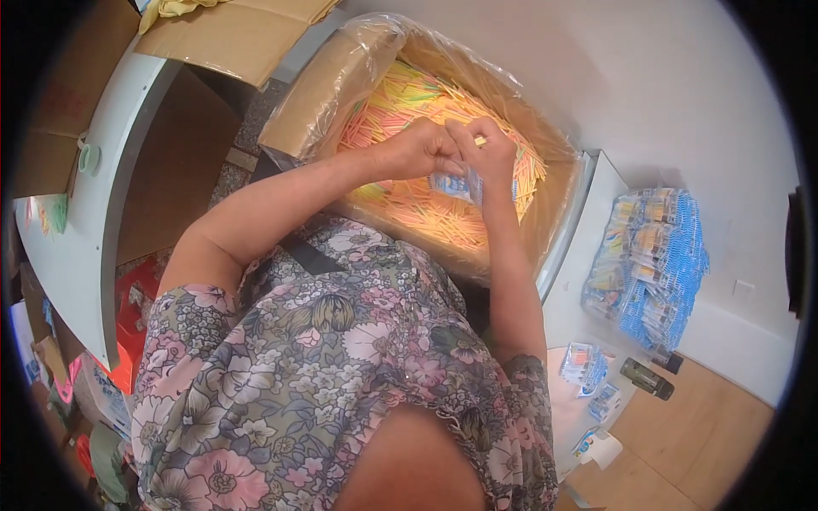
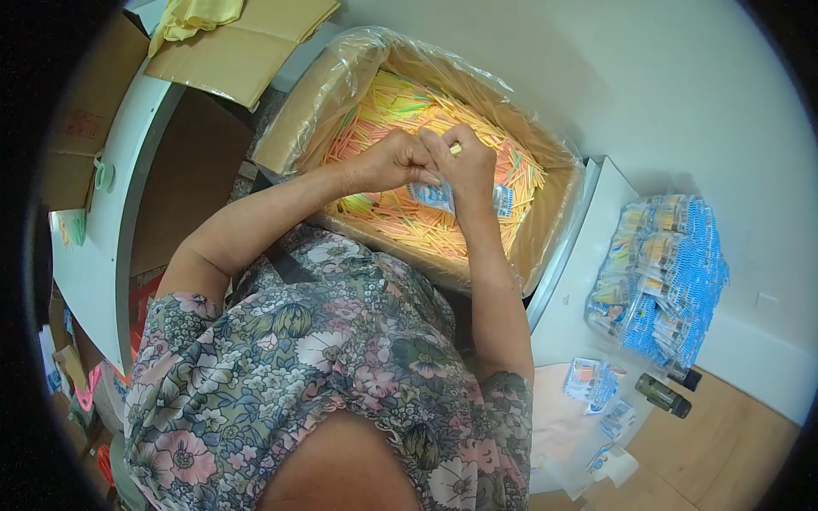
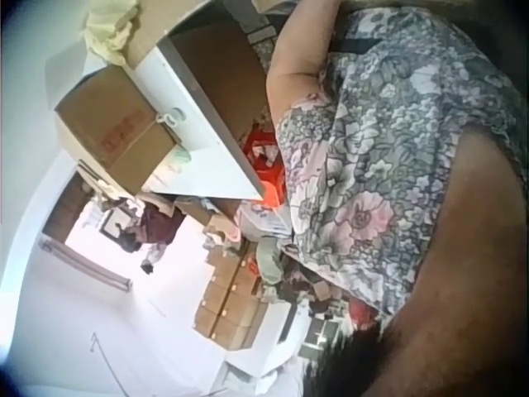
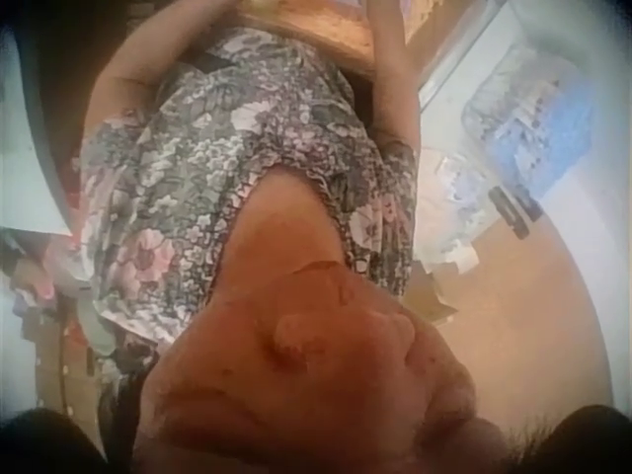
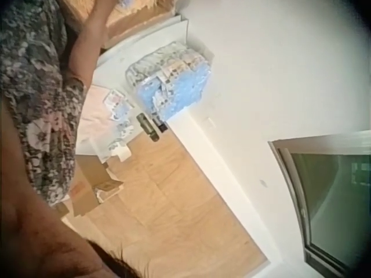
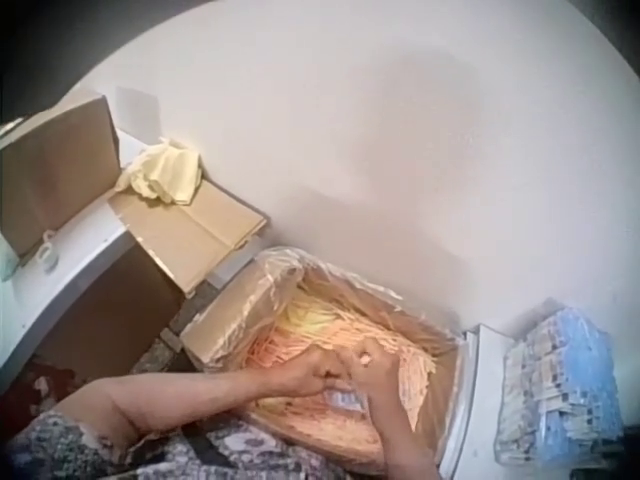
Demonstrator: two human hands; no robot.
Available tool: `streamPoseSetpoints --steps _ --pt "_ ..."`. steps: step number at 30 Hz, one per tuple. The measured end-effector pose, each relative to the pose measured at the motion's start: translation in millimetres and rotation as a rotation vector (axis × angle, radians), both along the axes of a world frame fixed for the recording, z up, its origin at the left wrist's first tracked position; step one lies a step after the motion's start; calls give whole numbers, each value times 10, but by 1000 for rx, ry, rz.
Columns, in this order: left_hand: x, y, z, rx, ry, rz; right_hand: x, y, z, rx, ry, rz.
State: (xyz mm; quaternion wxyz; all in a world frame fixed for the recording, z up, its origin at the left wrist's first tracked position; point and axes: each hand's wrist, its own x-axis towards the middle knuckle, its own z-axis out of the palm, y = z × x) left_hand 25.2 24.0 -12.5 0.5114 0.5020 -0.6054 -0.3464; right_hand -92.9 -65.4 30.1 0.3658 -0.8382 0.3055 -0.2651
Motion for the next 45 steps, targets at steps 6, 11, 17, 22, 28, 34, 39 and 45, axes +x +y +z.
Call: streamPoseSetpoints --steps 6,11,17,22,28,34,39,45 --pt "57 15 19 252 306 -199 -32 -7 -119 221 -129 -15" --pt "131 50 84 421 407 -412 -140 -163 -109 211 -168 -39" --pt "107 48 127 461 281 -439 -160 -135 -150 166 -167 12" --pt "119 47 119 459 279 -393 -133 -27 -127 172 -163 -5" --pt "196 31 100 523 268 -689 -244 -206 -70 171 -221 -155" --pt "264 -5 46 428 819 -343 -396 -182 55 356 -63 -92" --pt "270 -13 43 521 991 -410 -284 -67 -47 126 -88 -15" --pt "236 44 67 525 794 -430 6 54 -77 -259 22 321"
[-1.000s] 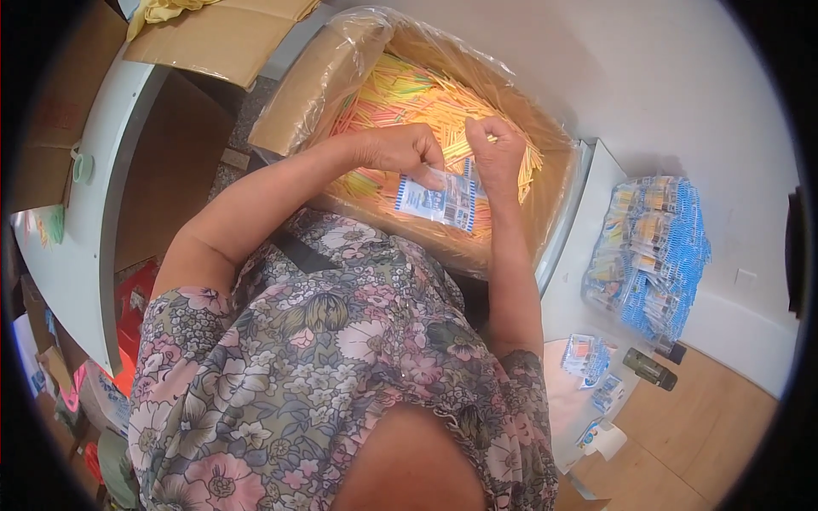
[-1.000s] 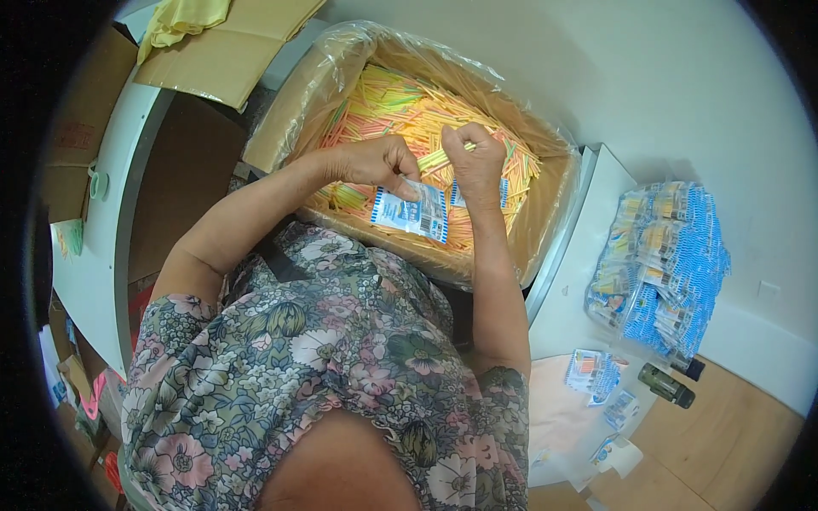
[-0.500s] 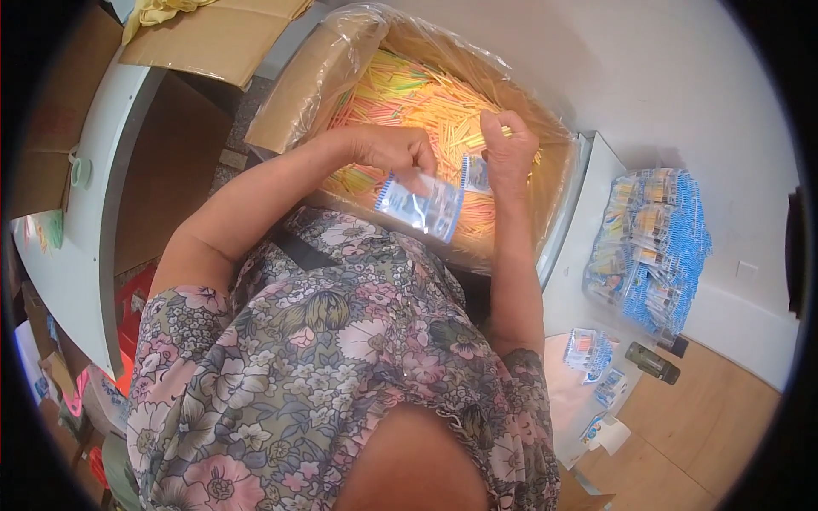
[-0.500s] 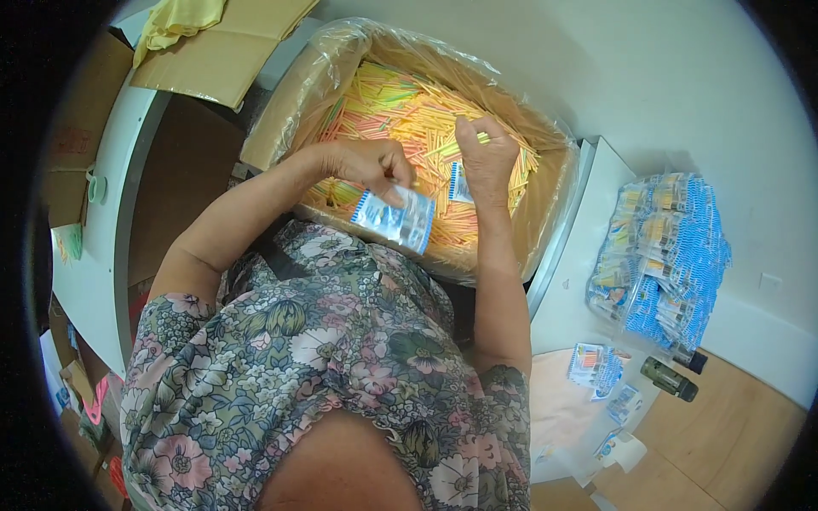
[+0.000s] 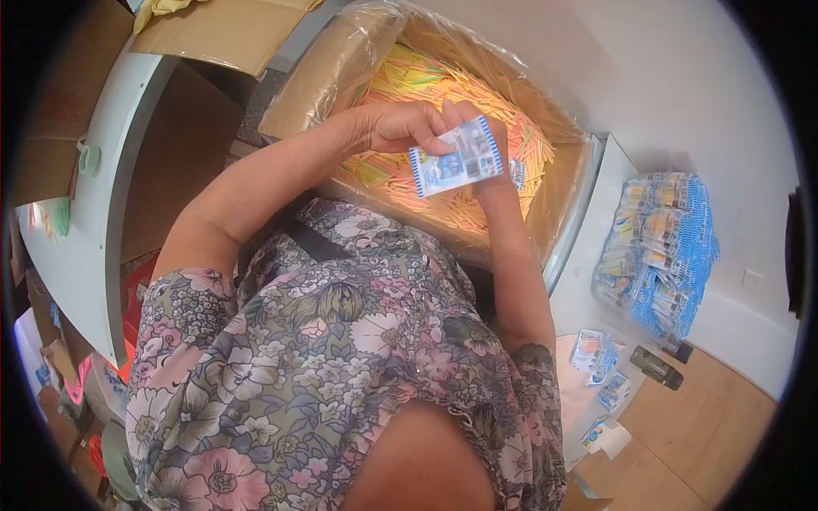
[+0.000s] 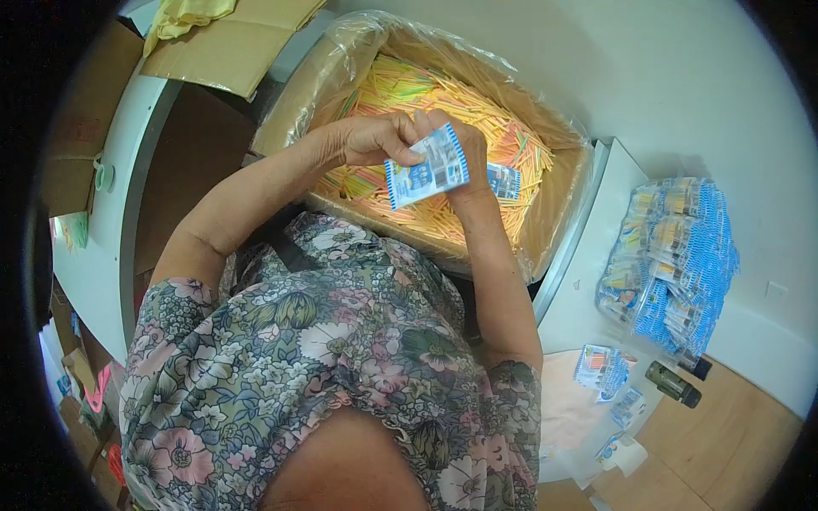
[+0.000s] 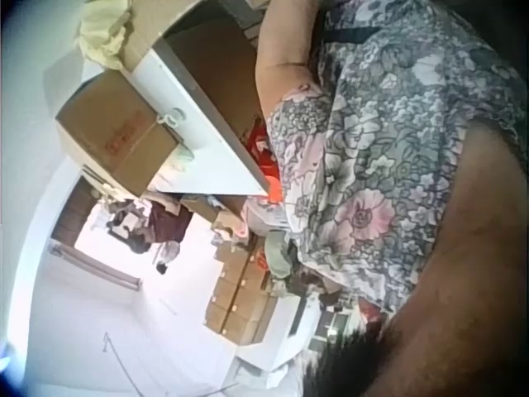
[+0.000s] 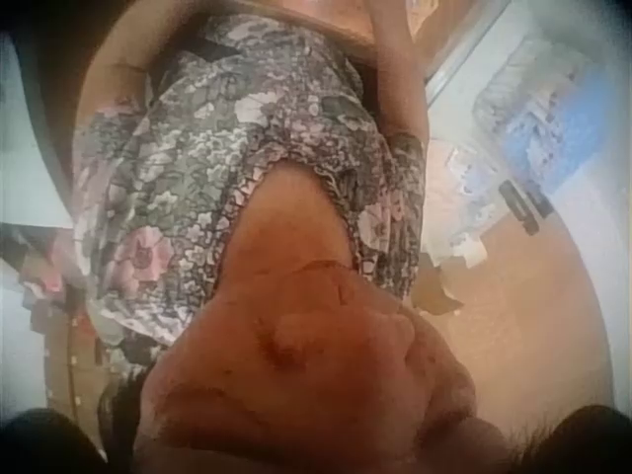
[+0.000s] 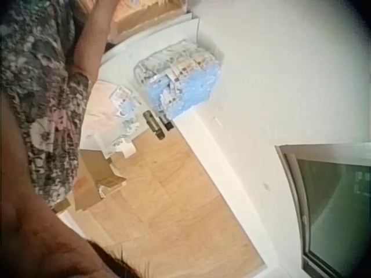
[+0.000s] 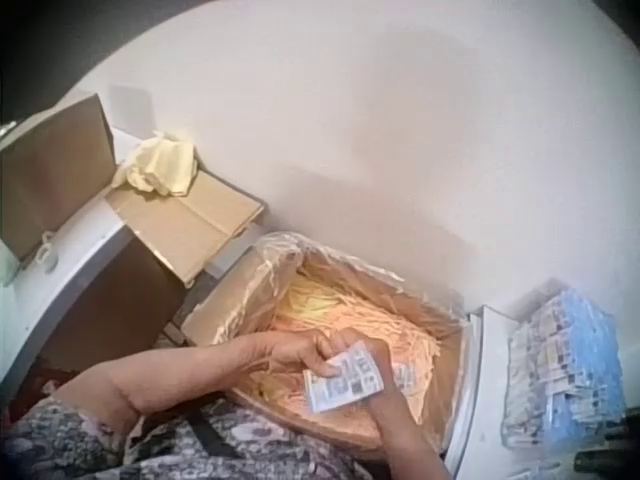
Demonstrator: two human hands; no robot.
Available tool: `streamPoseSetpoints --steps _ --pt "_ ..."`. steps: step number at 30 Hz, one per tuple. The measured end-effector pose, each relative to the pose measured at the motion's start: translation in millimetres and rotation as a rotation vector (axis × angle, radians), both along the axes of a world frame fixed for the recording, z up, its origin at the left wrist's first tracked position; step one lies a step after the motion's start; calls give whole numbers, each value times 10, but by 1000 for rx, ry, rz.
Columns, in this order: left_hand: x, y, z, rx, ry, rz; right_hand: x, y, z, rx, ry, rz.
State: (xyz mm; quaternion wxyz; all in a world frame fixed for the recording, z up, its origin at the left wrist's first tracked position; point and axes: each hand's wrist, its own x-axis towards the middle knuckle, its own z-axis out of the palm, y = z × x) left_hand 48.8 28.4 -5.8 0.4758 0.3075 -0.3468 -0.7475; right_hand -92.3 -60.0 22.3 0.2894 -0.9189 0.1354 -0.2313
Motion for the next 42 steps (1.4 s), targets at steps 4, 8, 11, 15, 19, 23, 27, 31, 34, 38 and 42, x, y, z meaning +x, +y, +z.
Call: streamPoseSetpoints --steps 4,8,11,15,19,23,27,31,34,38,42 --pt "11 -22 -29 -34 29 14 -47 -158 -29 217 87 61" --pt "-1 -53 -10 -36 117 115 -198 -174 -150 884 -227 -56" --pt "26 -89 -72 -30 196 214 -233 -72 -97 438 -105 -20" --pt "-5 -110 -64 -5 291 260 -124 0 -113 240 51 39" --pt "26 -118 -74 -44 343 210 -36 -108 -230 334 -17 60" --pt "-21 -99 -78 -6 191 197 -78 -111 -247 428 60 -17" --pt "-45 -76 -28 -101 -163 262 -262 -232 -171 555 -60 29" --pt "-119 -63 -19 -315 -717 188 -317 -401 -80 704 36 -110" --pt "-129 -78 -177 -421 -816 192 -151 -127 39 392 133 -187" --pt "-133 -99 -193 -462 -898 160 -37 -84 -59 -58 71 -254" --pt "-173 -44 -67 -336 -522 170 -76 -183 -150 119 -65 -227"
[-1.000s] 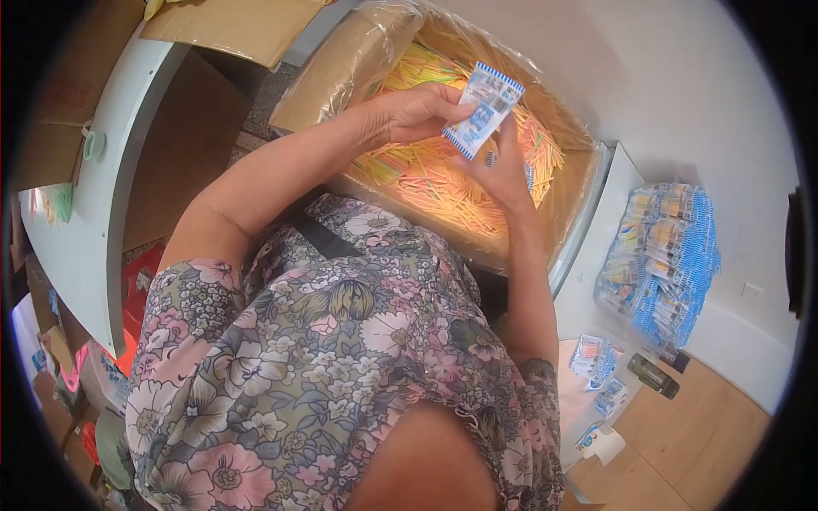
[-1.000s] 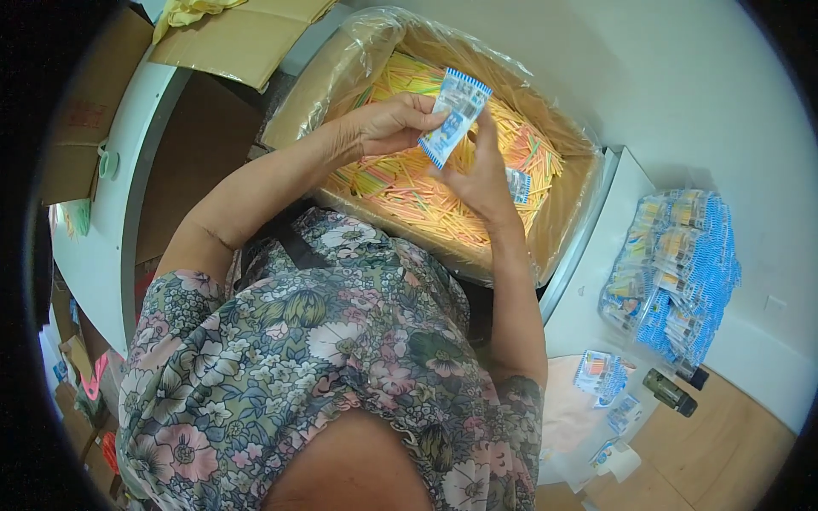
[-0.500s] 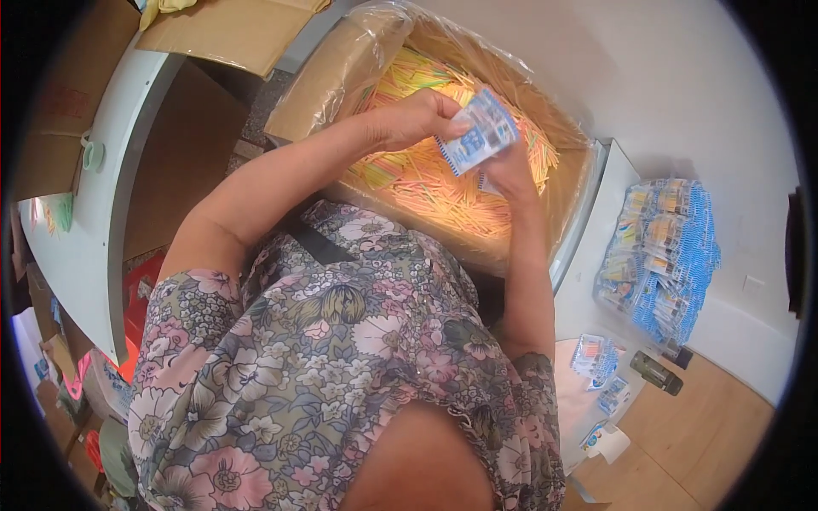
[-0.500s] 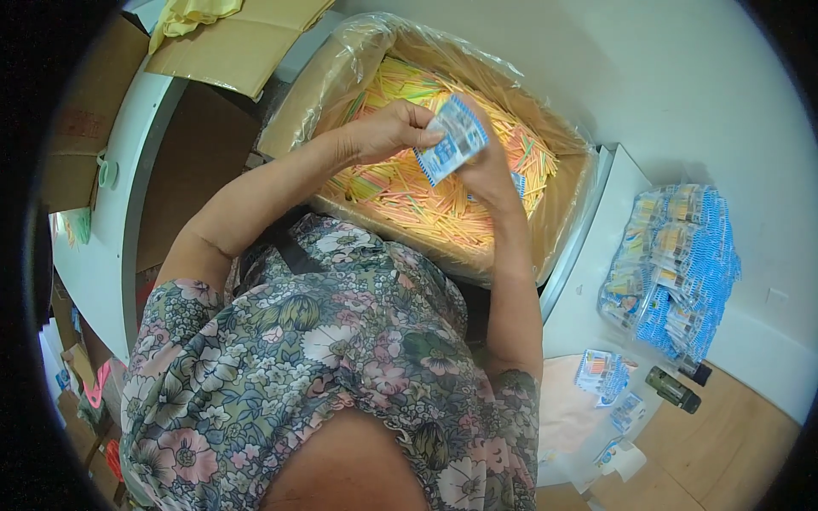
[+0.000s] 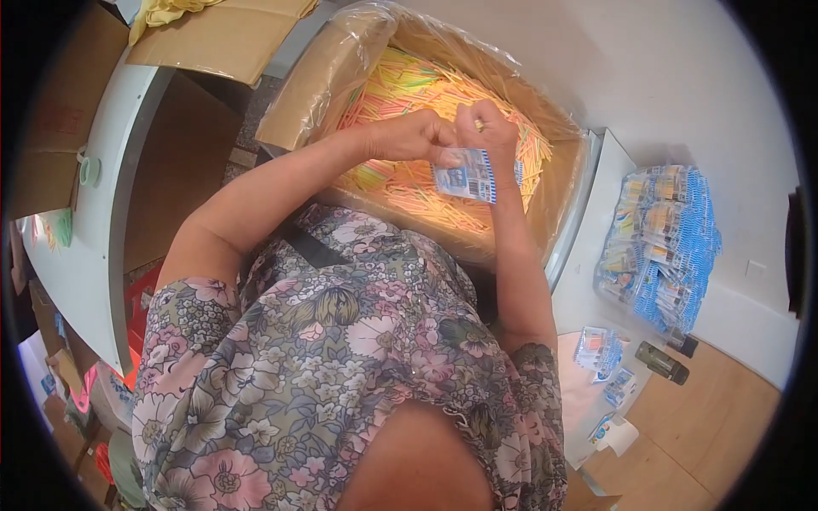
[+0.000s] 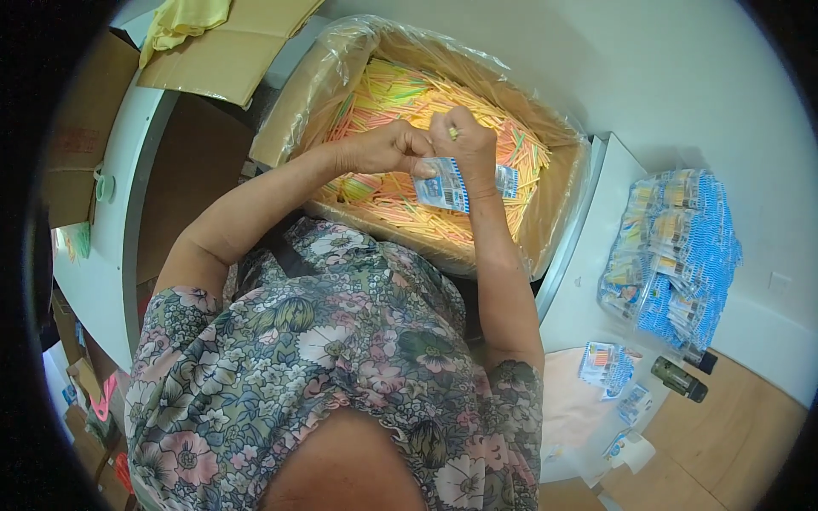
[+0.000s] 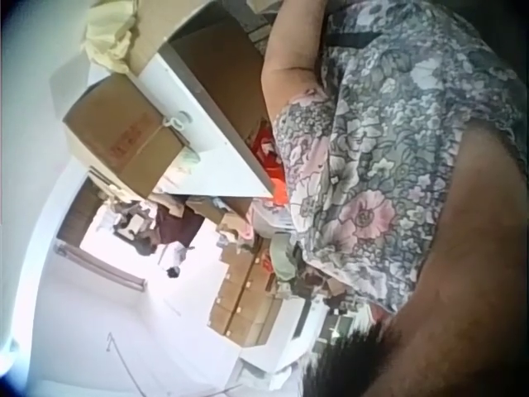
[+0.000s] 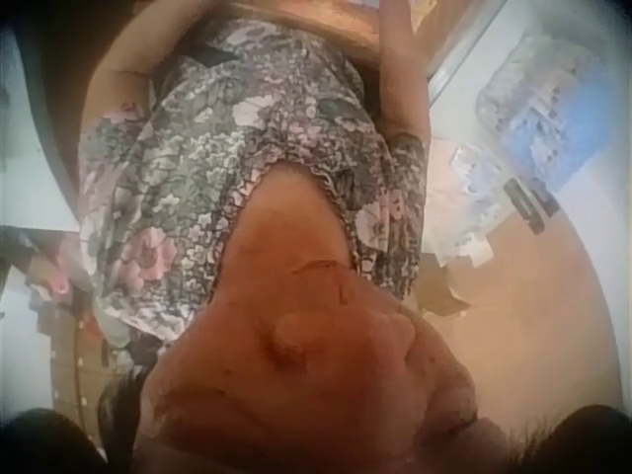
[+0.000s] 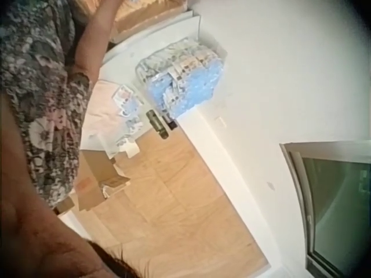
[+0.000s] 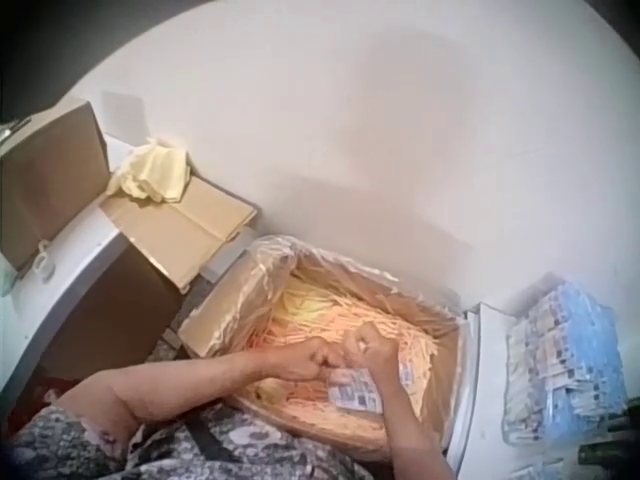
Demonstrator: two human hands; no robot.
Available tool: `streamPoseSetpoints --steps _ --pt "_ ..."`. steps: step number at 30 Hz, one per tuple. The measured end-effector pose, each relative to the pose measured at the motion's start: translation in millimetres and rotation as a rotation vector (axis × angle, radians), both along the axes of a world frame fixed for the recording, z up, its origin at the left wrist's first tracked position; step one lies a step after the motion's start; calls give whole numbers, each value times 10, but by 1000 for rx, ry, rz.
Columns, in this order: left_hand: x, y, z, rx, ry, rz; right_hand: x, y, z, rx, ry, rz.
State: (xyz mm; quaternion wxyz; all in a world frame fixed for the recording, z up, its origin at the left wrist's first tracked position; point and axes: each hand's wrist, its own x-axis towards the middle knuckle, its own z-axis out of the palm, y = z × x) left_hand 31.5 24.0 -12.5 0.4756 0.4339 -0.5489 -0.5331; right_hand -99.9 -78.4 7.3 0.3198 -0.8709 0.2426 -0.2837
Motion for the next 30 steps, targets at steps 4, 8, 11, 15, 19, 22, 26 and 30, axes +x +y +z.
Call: streamPoseSetpoints --steps 4,8,11,15,19,22,26,30 --pt "4 -1 11 -62 -78 -28 -41 5 77 146 -84 -95" --pt "-6 -10 -1 -164 -321 36 -38 101 160 28 48 -175" --pt "-9 -41 -72 -177 -304 0 -69 120 96 76 -46 -177" --pt "-6 -47 -104 -15 37 37 -435 -22 269 51 -95 -289" --pt "37 -29 52 136 160 26 -898 188 335 285 435 -138" --pt "16 3 173 174 238 24 -944 335 234 89 639 107" --pt "24 -11 105 172 221 39 -887 199 411 356 384 16" --pt "39 -15 38 150 96 -18 -656 156 619 417 438 -10"
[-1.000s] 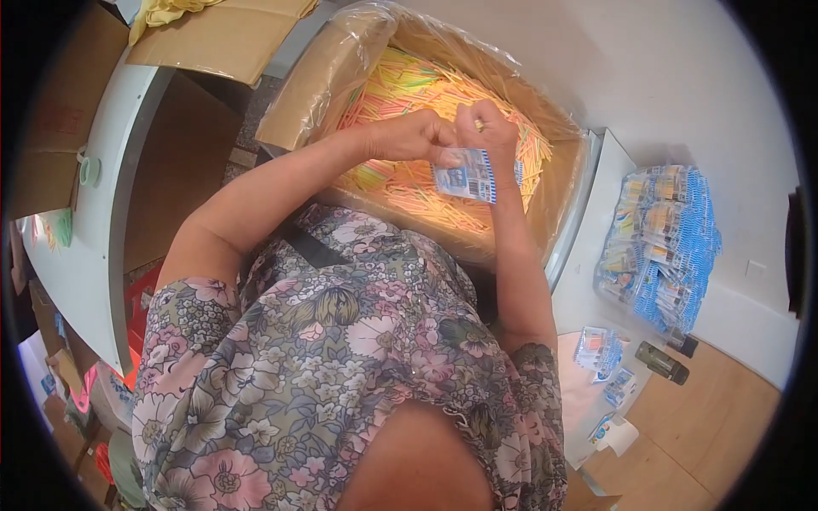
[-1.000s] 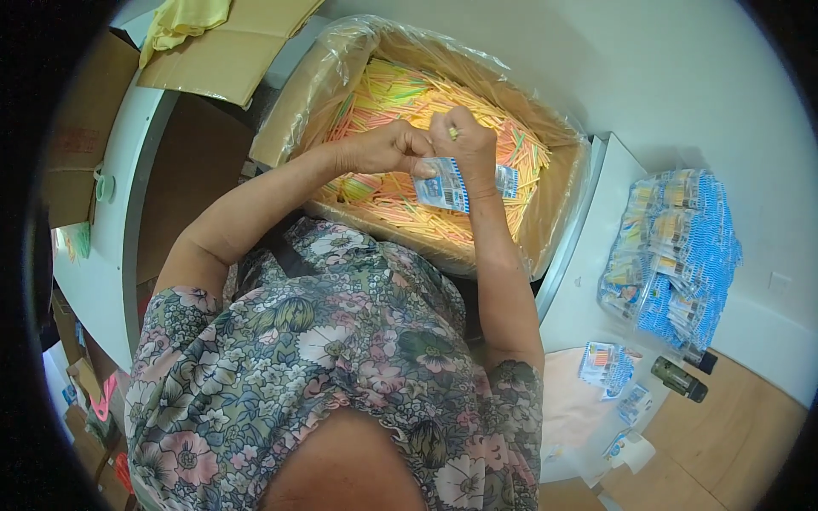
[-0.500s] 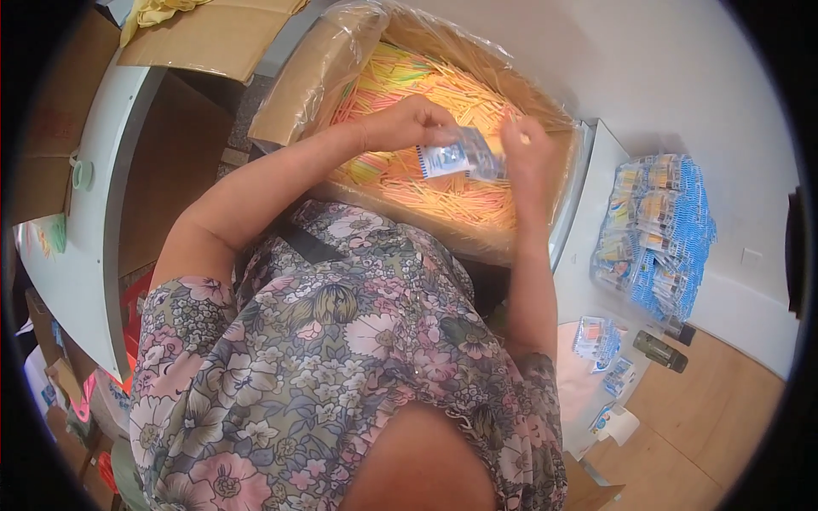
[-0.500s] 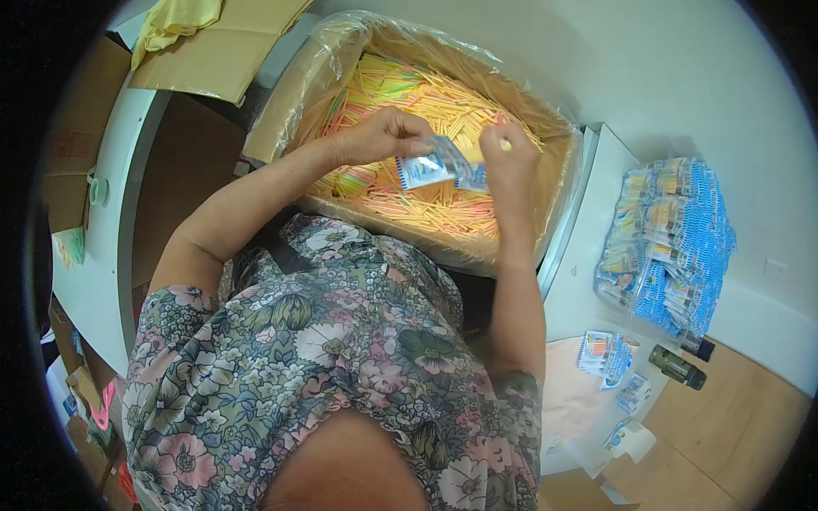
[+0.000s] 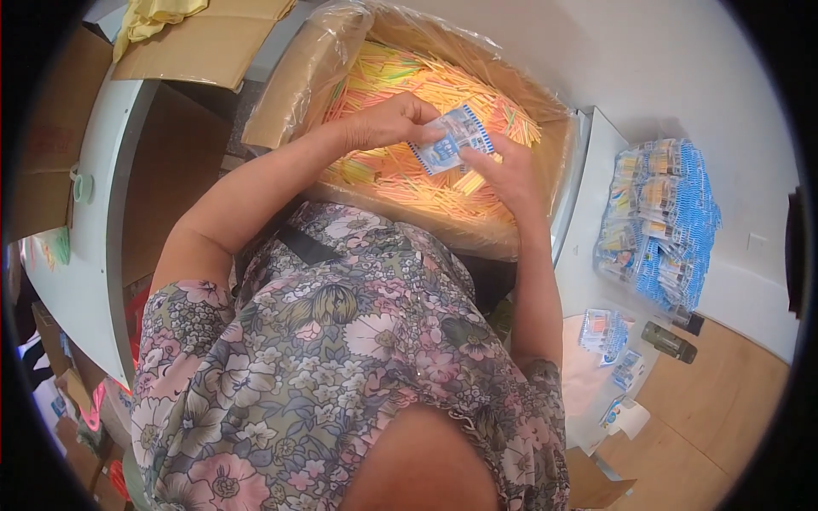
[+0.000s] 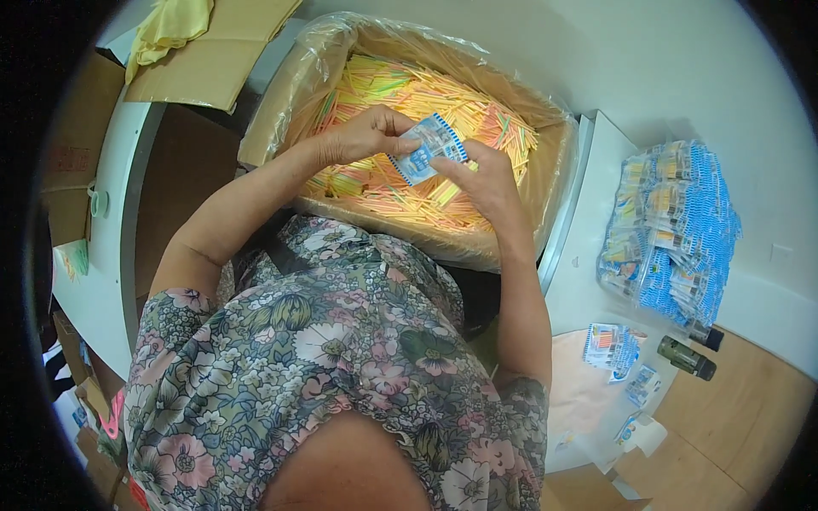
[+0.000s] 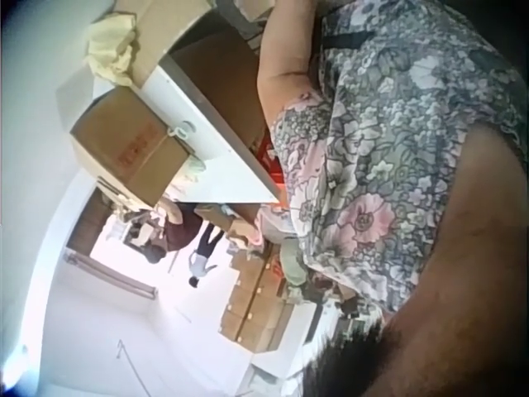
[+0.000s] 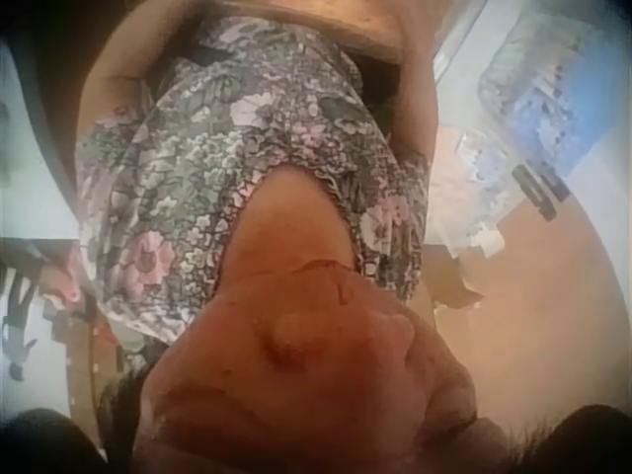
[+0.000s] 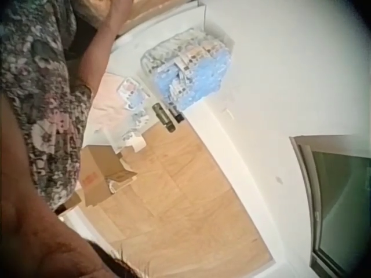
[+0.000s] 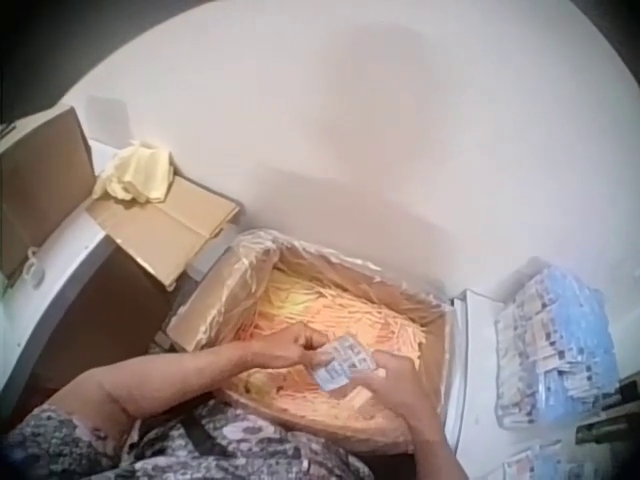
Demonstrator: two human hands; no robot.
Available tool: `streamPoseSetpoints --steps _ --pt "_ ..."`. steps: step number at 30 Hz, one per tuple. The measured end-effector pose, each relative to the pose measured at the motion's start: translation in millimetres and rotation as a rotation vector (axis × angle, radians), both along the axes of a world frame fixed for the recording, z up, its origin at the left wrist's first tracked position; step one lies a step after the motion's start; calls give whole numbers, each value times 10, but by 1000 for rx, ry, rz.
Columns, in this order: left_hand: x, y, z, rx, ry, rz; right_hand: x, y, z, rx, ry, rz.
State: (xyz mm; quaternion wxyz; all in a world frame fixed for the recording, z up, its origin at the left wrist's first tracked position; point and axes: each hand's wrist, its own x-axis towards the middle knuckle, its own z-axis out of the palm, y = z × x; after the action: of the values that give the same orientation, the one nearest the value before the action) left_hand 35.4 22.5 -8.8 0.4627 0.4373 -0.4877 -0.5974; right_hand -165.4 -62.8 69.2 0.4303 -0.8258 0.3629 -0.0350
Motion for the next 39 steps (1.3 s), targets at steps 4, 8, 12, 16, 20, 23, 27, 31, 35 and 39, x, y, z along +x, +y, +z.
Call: streamPoseSetpoints --steps 4,8,12,16,20,23,27,31,35,39 --pt "-35 -8 64 25 47 28 18 31 -222 113 -225 -82" --pt "-17 -25 -25 16 46 87 51 143 -284 -13 -252 -68" --pt "79 -26 -111 -51 -3 189 -126 160 -294 -144 -118 39" --pt "69 -45 -84 -10 14 197 -216 255 -322 -452 211 274" --pt "8 -49 -46 -122 -66 186 -43 135 133 -24 -265 -251" --pt "4 -38 -57 -117 -33 135 136 30 305 184 -361 -413" --pt "-16 -52 3 -101 -54 76 230 -44 176 65 -361 -325" --pt "-12 -44 -23 -152 -106 71 256 -65 122 -39 -337 -305" --pt "-18 -42 -19 -153 -95 74 225 -168 71 48 -351 -325" --pt "6 -41 -47 -165 -99 74 285 -109 87 -77 -327 -260"
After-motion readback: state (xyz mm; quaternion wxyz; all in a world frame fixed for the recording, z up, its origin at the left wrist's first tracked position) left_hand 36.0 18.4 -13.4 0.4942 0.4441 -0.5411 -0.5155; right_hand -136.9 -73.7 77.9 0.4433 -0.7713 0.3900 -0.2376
